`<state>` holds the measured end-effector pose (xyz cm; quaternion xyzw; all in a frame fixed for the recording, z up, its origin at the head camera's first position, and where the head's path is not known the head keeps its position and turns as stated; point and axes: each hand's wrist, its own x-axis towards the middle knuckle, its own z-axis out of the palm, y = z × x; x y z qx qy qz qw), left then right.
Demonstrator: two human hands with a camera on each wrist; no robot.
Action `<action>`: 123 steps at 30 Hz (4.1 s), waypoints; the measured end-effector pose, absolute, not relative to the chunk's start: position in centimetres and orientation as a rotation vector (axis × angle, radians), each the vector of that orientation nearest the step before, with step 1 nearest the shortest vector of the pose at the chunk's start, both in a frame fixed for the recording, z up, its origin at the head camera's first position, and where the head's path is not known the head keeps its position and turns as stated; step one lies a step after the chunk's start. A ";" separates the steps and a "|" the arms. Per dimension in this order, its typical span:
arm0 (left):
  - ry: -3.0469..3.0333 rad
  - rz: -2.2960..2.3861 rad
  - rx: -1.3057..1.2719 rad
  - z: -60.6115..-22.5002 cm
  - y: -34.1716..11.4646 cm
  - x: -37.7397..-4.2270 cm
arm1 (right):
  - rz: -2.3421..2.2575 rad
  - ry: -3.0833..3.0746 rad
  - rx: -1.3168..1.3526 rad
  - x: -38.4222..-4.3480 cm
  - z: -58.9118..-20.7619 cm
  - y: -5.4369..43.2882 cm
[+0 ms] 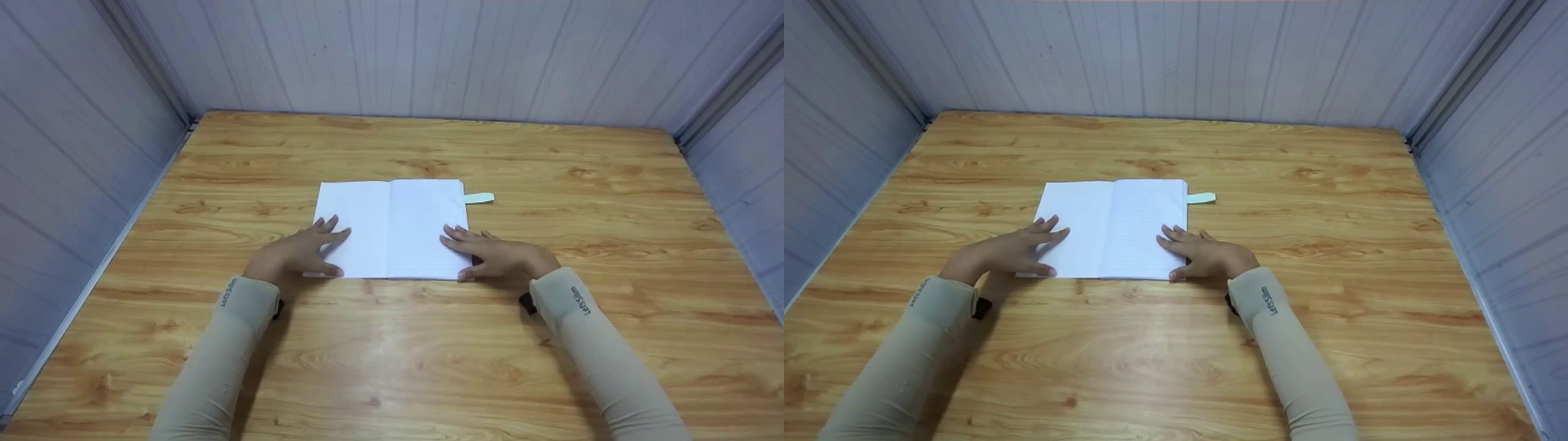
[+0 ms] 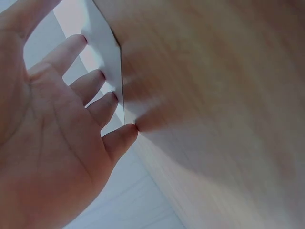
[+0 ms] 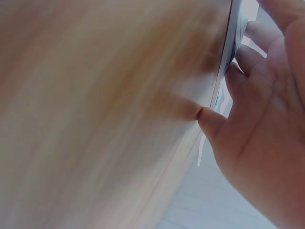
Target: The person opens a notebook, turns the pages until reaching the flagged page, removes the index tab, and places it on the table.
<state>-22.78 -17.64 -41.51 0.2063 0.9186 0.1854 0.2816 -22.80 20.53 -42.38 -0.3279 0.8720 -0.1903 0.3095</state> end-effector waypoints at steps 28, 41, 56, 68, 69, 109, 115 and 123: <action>2.459 0.489 0.552 -41.6 -17.6 -23.1 | -0.548 2.280 -0.887 -22.8 -42.1 20.9; 2.458 0.491 0.512 -42.0 -17.8 -23.0 | -0.564 2.279 -0.856 -22.8 -42.2 20.5; 2.461 0.514 0.550 -42.2 -17.9 -22.9 | -0.632 2.296 -0.841 -22.7 -42.5 20.4; 2.500 0.476 0.562 -41.7 -17.5 -22.8 | -0.653 2.269 -0.801 -22.8 -42.3 20.4; 2.508 0.475 0.568 -41.6 -17.4 -22.8 | -0.655 2.268 -0.800 -22.8 -42.3 20.4; 2.671 0.718 1.015 -41.4 -4.5 -20.9 | -0.651 2.265 -0.868 -23.2 -42.4 20.5; 2.647 0.737 1.052 -41.4 -3.6 -20.7 | -0.643 2.269 -0.853 -23.2 -42.4 20.5; 2.631 0.707 1.052 -41.5 -3.1 -20.9 | -0.652 2.268 -0.841 -23.0 -42.3 20.4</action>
